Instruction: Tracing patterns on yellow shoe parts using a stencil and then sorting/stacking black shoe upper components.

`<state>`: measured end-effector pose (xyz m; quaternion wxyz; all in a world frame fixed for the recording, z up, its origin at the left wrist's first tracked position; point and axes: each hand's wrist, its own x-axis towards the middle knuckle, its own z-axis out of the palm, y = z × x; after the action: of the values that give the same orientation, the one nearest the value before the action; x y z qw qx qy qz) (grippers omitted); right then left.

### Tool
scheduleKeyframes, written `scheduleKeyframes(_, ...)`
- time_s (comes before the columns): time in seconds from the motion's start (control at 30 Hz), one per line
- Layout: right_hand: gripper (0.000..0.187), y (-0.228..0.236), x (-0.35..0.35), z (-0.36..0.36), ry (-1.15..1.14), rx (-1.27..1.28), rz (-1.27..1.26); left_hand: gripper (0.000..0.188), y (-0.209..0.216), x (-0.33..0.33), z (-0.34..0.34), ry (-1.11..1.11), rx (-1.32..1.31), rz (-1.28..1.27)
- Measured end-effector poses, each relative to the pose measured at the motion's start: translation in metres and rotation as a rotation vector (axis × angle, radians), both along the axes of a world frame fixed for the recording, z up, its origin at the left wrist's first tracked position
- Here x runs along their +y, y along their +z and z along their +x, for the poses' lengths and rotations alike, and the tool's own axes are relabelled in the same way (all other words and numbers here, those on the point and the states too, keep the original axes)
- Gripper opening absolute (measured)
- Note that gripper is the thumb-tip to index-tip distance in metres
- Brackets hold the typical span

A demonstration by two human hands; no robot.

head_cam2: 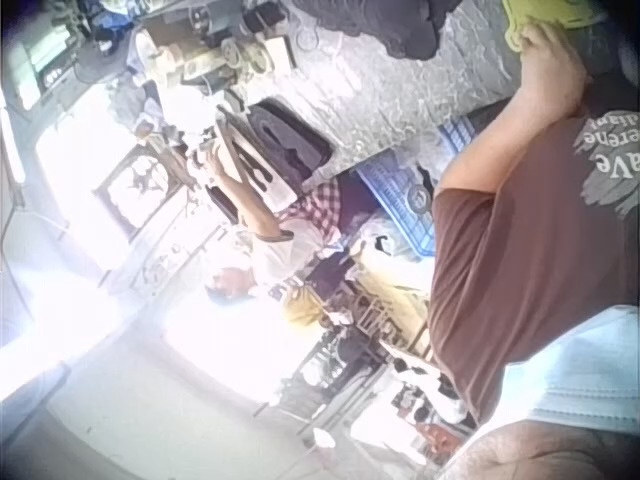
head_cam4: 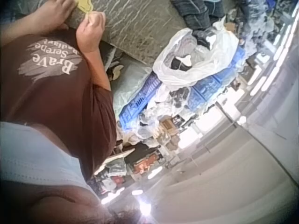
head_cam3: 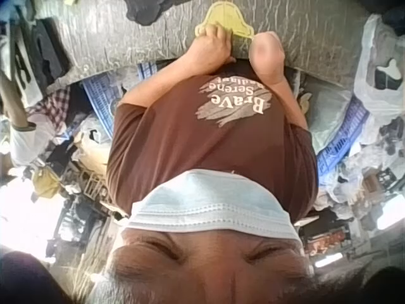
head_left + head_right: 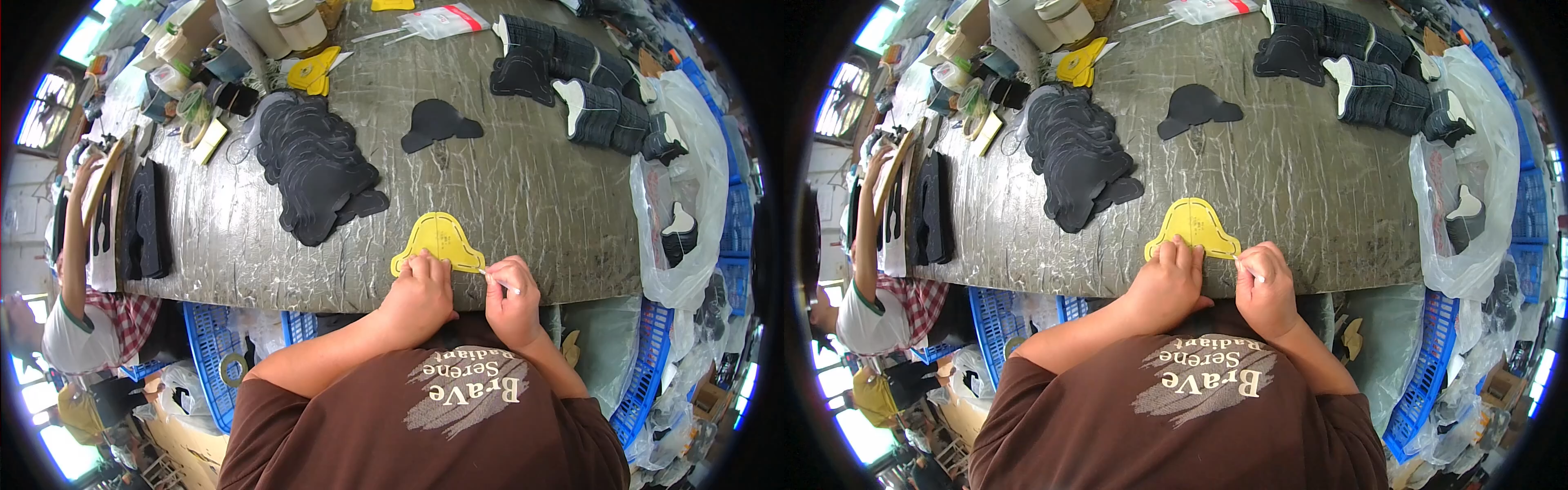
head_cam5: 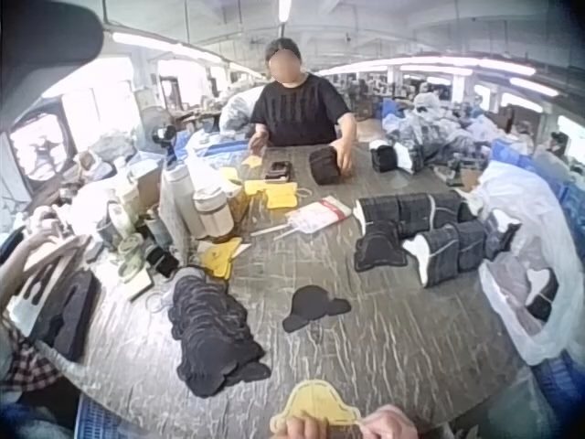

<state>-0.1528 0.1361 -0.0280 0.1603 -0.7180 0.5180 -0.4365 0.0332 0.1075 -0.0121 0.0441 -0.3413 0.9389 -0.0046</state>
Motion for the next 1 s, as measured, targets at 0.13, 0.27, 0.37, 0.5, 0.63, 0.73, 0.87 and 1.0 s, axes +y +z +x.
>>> scheduleKeyframes(0.13,0.022,0.006,-0.003,0.001,-0.015,0.024,0.059,0.048,0.016,-0.025,0.000,0.082,0.106,0.329)
scheduleKeyframes(0.27,0.019,0.010,-0.006,0.000,-0.036,0.059,0.164,0.019,0.003,-0.084,0.012,0.209,0.401,0.540)
scheduleKeyframes(0.37,0.015,0.023,-0.015,0.001,-0.014,0.143,0.233,0.024,0.004,-0.104,0.015,0.258,0.363,0.704)
scheduleKeyframes(0.5,0.013,0.029,-0.028,0.016,0.082,0.095,0.186,0.026,0.004,-0.108,0.015,0.229,0.364,0.747)
scheduleKeyframes(0.63,0.011,0.019,-0.038,0.044,0.290,-0.092,0.200,0.025,0.004,-0.110,0.013,0.256,0.383,0.777)
scheduleKeyframes(0.73,0.010,0.007,-0.044,0.055,0.319,-0.059,0.172,0.025,0.011,-0.111,0.011,0.294,0.358,0.810)
scheduleKeyframes(0.87,0.010,0.006,-0.046,0.063,0.299,-0.040,0.108,0.025,0.008,-0.114,0.013,0.282,0.345,0.815)
scheduleKeyframes(1.0,0.011,0.009,-0.046,0.064,0.307,0.022,0.121,0.025,0.009,-0.114,0.013,0.281,0.338,0.828)
